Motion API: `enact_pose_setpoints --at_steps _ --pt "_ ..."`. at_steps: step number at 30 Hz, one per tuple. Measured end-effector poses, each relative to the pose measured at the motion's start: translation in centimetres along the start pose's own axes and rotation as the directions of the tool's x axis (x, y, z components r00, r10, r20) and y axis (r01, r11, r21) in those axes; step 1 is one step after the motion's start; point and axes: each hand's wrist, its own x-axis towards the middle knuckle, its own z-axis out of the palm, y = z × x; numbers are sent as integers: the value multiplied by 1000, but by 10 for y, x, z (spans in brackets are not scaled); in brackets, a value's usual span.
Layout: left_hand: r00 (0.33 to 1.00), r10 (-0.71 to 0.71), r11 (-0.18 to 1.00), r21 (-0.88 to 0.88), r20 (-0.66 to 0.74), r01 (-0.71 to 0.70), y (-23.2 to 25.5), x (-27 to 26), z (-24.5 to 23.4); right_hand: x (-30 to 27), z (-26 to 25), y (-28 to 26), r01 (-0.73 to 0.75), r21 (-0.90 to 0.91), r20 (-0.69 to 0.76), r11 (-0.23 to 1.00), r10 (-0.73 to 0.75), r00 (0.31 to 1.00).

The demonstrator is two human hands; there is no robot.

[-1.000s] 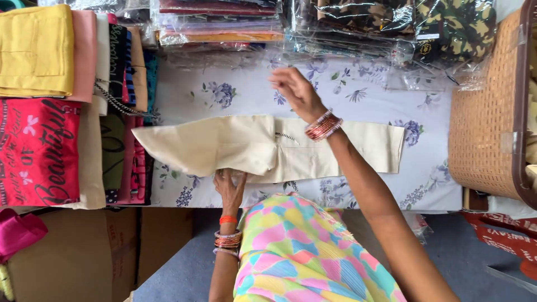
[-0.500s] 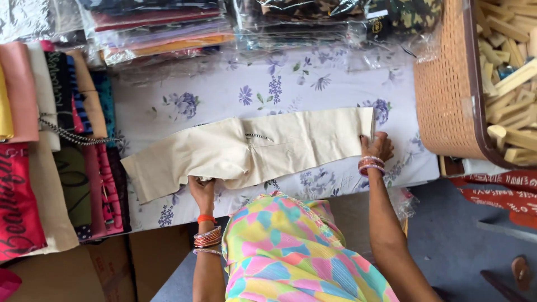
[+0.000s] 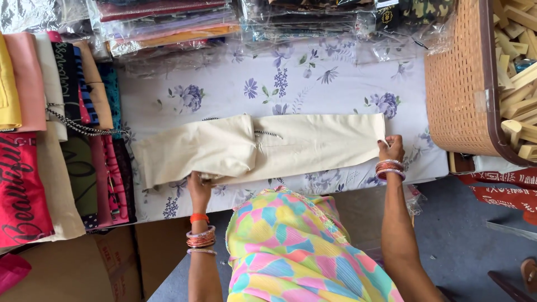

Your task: The recorder is folding several different garments, including a yellow shirt, white pants, and maroon trousers, on a table.

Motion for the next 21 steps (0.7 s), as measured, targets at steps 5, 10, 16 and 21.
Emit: enact_pose_setpoints --at_steps 5,10,16,21 --pt "957 258 946 238 -134 -222 64 -30 -13 -19 -11 -28 -27 -137 -51 990 20 998" --pt "981 180 969 185 -67 -165 23 -33 -2 -25 -21 -49 -117 87 19 989 115 993" --pt "982 183 952 255 -36 -168 33 -40 -7 -25 -18 -27 39 -59 13 997 -38 999" --pt "997 51 799 601 -54 -8 69 -12 -39 -40 -5 -77 265 -417 -78 869 -325 942"
